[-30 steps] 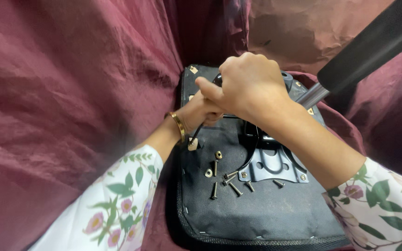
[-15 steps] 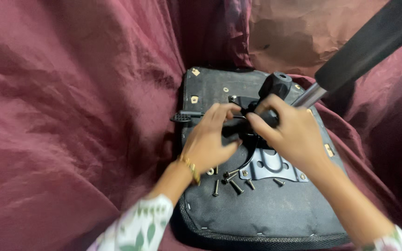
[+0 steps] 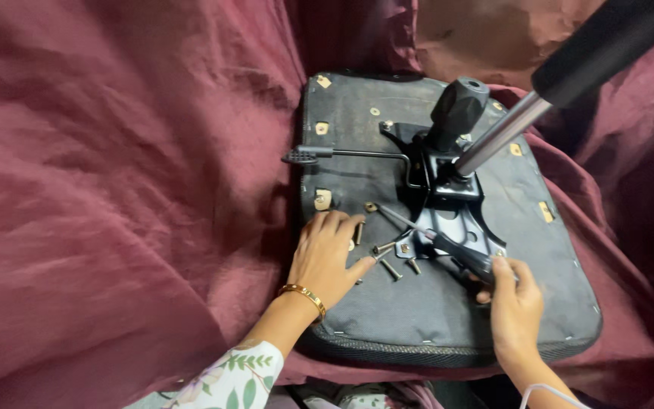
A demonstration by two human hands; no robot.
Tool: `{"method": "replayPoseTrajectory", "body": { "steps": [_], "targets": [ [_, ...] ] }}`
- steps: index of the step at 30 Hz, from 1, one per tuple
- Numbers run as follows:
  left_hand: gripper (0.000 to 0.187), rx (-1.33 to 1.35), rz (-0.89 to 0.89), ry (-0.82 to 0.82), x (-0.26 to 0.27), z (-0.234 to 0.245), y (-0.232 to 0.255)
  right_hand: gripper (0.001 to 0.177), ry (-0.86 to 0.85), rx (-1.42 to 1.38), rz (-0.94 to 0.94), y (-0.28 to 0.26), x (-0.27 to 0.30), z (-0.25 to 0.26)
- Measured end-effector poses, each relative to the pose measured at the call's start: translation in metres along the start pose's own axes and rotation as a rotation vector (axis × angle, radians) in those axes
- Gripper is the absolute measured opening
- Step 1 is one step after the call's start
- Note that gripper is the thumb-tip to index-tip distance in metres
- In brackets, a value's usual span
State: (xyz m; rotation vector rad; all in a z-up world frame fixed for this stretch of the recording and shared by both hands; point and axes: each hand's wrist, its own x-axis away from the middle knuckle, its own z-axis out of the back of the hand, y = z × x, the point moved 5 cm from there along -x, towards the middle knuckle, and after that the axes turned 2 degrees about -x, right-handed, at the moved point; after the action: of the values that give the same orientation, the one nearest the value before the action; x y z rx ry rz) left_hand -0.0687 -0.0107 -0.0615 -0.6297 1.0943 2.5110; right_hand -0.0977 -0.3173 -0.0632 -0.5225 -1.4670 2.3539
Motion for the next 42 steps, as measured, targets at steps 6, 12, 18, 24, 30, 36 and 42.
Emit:
{"method": "replayPoseTrajectory", "body": {
  "steps": [6, 12, 18, 24, 30, 36, 42],
  "targets": [
    [0.049, 0.023, 0.164, 0.050, -0.005, -0.012, -0.014, 0.031, -0.044, -0.026, -0.036, -0.005, -0.003, -0.003],
    [0.021, -0.017, 0.299, 0.063, -0.012, -0.018, -0.012, 0.033, -0.104, -0.049, 0.014, -0.006, 0.000, -0.002],
    [0.011, 0.093, 0.345, 0.170, -0.013, -0.014, -0.015, 0.030, -0.094, -0.136, -0.023, 0.017, -0.008, 0.002],
    [0.012, 0.296, 0.335, 0.278, -0.016, -0.003, -0.016, 0.029, -0.053, -0.267, -0.027, 0.034, -0.022, 0.001],
    [0.012, 0.576, 0.472, 0.189, -0.026, -0.016, -0.013, 0.026, 0.063, -0.307, -0.075, 0.042, -0.025, 0.007],
    [0.024, 0.518, 0.493, 0.141, -0.035, -0.007, -0.010, 0.028, 0.099, -0.366, -0.080, 0.040, -0.021, 0.009],
    [0.017, 0.421, 0.249, 0.112, -0.056, 0.004, -0.009, 0.030, 0.087, -0.356, -0.122, 0.033, -0.015, 0.007]
  ]
}}
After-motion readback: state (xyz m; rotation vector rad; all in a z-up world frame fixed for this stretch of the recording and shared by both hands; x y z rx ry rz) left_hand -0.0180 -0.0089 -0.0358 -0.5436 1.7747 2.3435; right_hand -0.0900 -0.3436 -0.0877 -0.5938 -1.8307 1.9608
